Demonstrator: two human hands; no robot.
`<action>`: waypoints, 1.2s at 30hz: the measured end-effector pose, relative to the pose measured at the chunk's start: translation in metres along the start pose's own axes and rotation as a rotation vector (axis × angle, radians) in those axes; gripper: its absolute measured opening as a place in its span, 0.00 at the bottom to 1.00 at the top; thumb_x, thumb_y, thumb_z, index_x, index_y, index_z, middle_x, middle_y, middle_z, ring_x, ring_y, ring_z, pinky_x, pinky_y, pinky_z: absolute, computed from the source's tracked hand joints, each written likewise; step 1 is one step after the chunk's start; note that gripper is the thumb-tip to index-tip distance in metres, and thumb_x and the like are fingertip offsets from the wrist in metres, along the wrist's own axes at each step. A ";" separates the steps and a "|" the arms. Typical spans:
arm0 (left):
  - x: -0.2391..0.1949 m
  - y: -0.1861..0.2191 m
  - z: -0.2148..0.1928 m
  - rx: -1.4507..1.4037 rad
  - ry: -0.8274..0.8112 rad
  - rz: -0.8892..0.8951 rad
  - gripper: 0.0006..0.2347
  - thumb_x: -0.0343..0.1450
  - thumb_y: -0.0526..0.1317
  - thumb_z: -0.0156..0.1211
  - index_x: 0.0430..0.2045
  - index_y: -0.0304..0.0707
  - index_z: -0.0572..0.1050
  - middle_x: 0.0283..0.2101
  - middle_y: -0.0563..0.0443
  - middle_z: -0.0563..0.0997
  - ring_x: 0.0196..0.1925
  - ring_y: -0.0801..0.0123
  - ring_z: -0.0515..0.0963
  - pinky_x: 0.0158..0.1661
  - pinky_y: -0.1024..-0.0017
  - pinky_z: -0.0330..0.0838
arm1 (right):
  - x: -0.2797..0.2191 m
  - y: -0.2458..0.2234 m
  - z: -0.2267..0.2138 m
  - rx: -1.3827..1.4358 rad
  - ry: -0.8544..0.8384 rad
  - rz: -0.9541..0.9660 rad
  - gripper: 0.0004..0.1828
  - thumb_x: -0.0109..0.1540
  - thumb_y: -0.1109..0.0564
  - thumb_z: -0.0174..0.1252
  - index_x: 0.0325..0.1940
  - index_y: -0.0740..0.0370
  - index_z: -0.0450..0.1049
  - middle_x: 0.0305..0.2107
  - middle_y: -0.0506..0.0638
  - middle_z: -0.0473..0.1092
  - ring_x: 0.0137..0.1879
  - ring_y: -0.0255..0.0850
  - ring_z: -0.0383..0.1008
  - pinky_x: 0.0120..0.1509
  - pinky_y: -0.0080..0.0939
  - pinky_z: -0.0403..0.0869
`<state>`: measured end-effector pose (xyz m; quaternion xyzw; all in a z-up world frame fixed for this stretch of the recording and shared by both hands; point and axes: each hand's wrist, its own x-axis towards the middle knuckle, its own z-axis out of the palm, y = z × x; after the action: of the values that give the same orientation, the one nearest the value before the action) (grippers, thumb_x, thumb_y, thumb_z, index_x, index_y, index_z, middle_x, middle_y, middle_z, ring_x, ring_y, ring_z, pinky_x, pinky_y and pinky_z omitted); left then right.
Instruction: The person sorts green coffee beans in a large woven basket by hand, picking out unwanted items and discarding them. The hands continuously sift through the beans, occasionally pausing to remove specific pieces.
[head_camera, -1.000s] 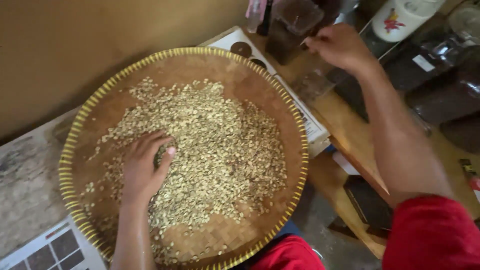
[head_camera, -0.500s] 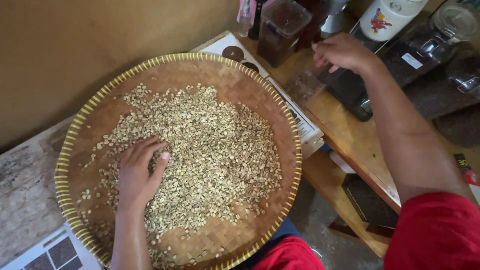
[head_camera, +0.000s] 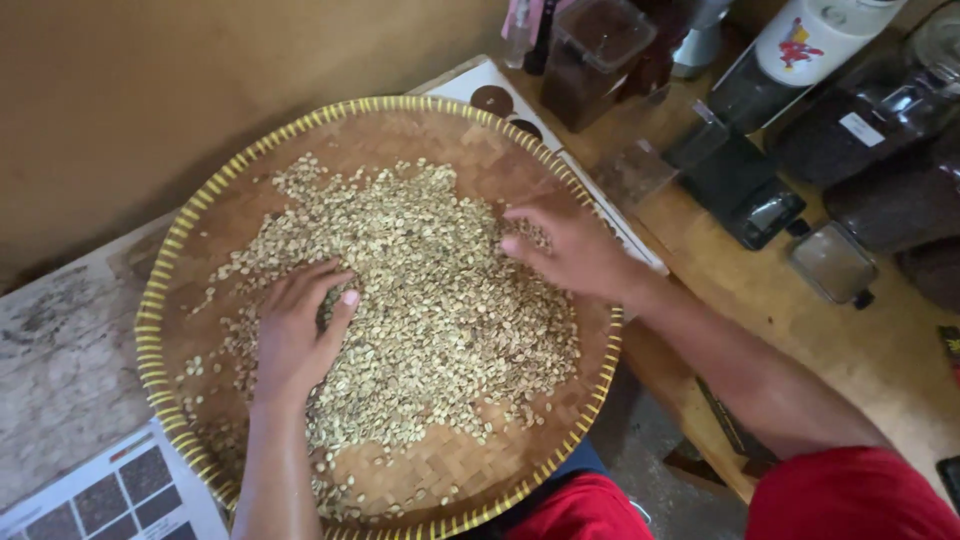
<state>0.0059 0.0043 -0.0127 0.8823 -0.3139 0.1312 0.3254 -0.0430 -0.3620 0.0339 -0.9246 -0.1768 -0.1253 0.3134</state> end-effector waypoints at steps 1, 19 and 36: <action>0.000 -0.001 0.002 0.006 0.002 -0.007 0.12 0.76 0.47 0.57 0.48 0.44 0.80 0.55 0.42 0.81 0.58 0.45 0.79 0.57 0.48 0.68 | 0.005 -0.008 0.004 0.006 -0.004 -0.005 0.17 0.67 0.48 0.58 0.58 0.57 0.75 0.46 0.57 0.77 0.51 0.55 0.78 0.57 0.54 0.75; -0.010 -0.021 -0.005 -0.017 0.136 -0.064 0.08 0.77 0.44 0.55 0.44 0.46 0.80 0.46 0.48 0.82 0.49 0.49 0.80 0.52 0.55 0.69 | 0.094 -0.024 0.118 -0.064 0.025 -0.173 0.07 0.64 0.50 0.59 0.43 0.49 0.77 0.39 0.47 0.73 0.46 0.46 0.77 0.50 0.45 0.76; -0.015 -0.041 -0.003 -0.031 0.326 -0.184 0.15 0.81 0.48 0.39 0.47 0.48 0.77 0.39 0.50 0.77 0.41 0.50 0.73 0.47 0.55 0.65 | 0.186 -0.077 0.139 0.172 -0.436 0.087 0.42 0.68 0.24 0.36 0.77 0.50 0.55 0.73 0.57 0.53 0.79 0.54 0.47 0.80 0.65 0.43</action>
<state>0.0202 0.0379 -0.0371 0.8691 -0.1768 0.2374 0.3963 0.1113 -0.1720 0.0315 -0.9063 -0.2105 0.1064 0.3506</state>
